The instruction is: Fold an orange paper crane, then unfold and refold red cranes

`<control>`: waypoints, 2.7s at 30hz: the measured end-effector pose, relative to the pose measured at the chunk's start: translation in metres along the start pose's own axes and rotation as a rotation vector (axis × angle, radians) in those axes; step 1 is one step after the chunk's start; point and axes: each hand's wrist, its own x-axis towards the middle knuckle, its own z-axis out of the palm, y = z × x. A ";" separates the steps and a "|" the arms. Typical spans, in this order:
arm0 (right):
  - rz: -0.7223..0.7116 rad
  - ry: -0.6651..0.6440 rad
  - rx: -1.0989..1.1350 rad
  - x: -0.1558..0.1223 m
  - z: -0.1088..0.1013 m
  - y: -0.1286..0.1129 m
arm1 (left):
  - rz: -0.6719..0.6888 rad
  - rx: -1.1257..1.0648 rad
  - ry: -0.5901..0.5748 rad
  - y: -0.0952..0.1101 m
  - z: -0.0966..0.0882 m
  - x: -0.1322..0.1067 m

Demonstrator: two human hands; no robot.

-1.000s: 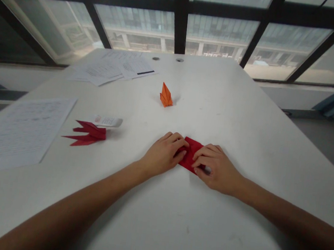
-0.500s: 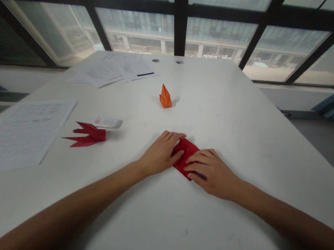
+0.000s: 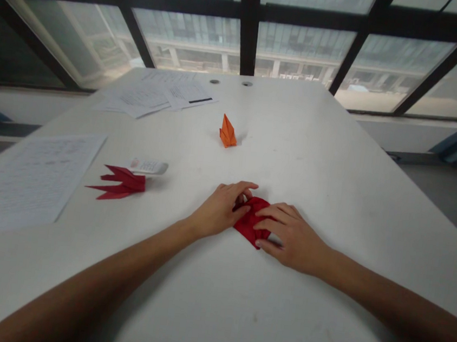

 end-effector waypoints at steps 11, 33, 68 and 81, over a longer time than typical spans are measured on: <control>0.057 0.150 -0.097 0.001 -0.001 0.000 | 0.190 0.285 -0.111 0.011 -0.008 -0.006; 0.127 0.028 -0.122 0.002 -0.002 0.009 | 0.351 0.475 -0.031 0.005 -0.013 -0.014; -0.022 -0.144 -0.192 0.001 -0.011 -0.002 | 0.226 0.211 -0.124 0.003 -0.011 -0.001; 0.325 0.151 0.193 -0.002 -0.013 0.010 | 0.245 -0.089 -0.203 0.000 -0.020 0.003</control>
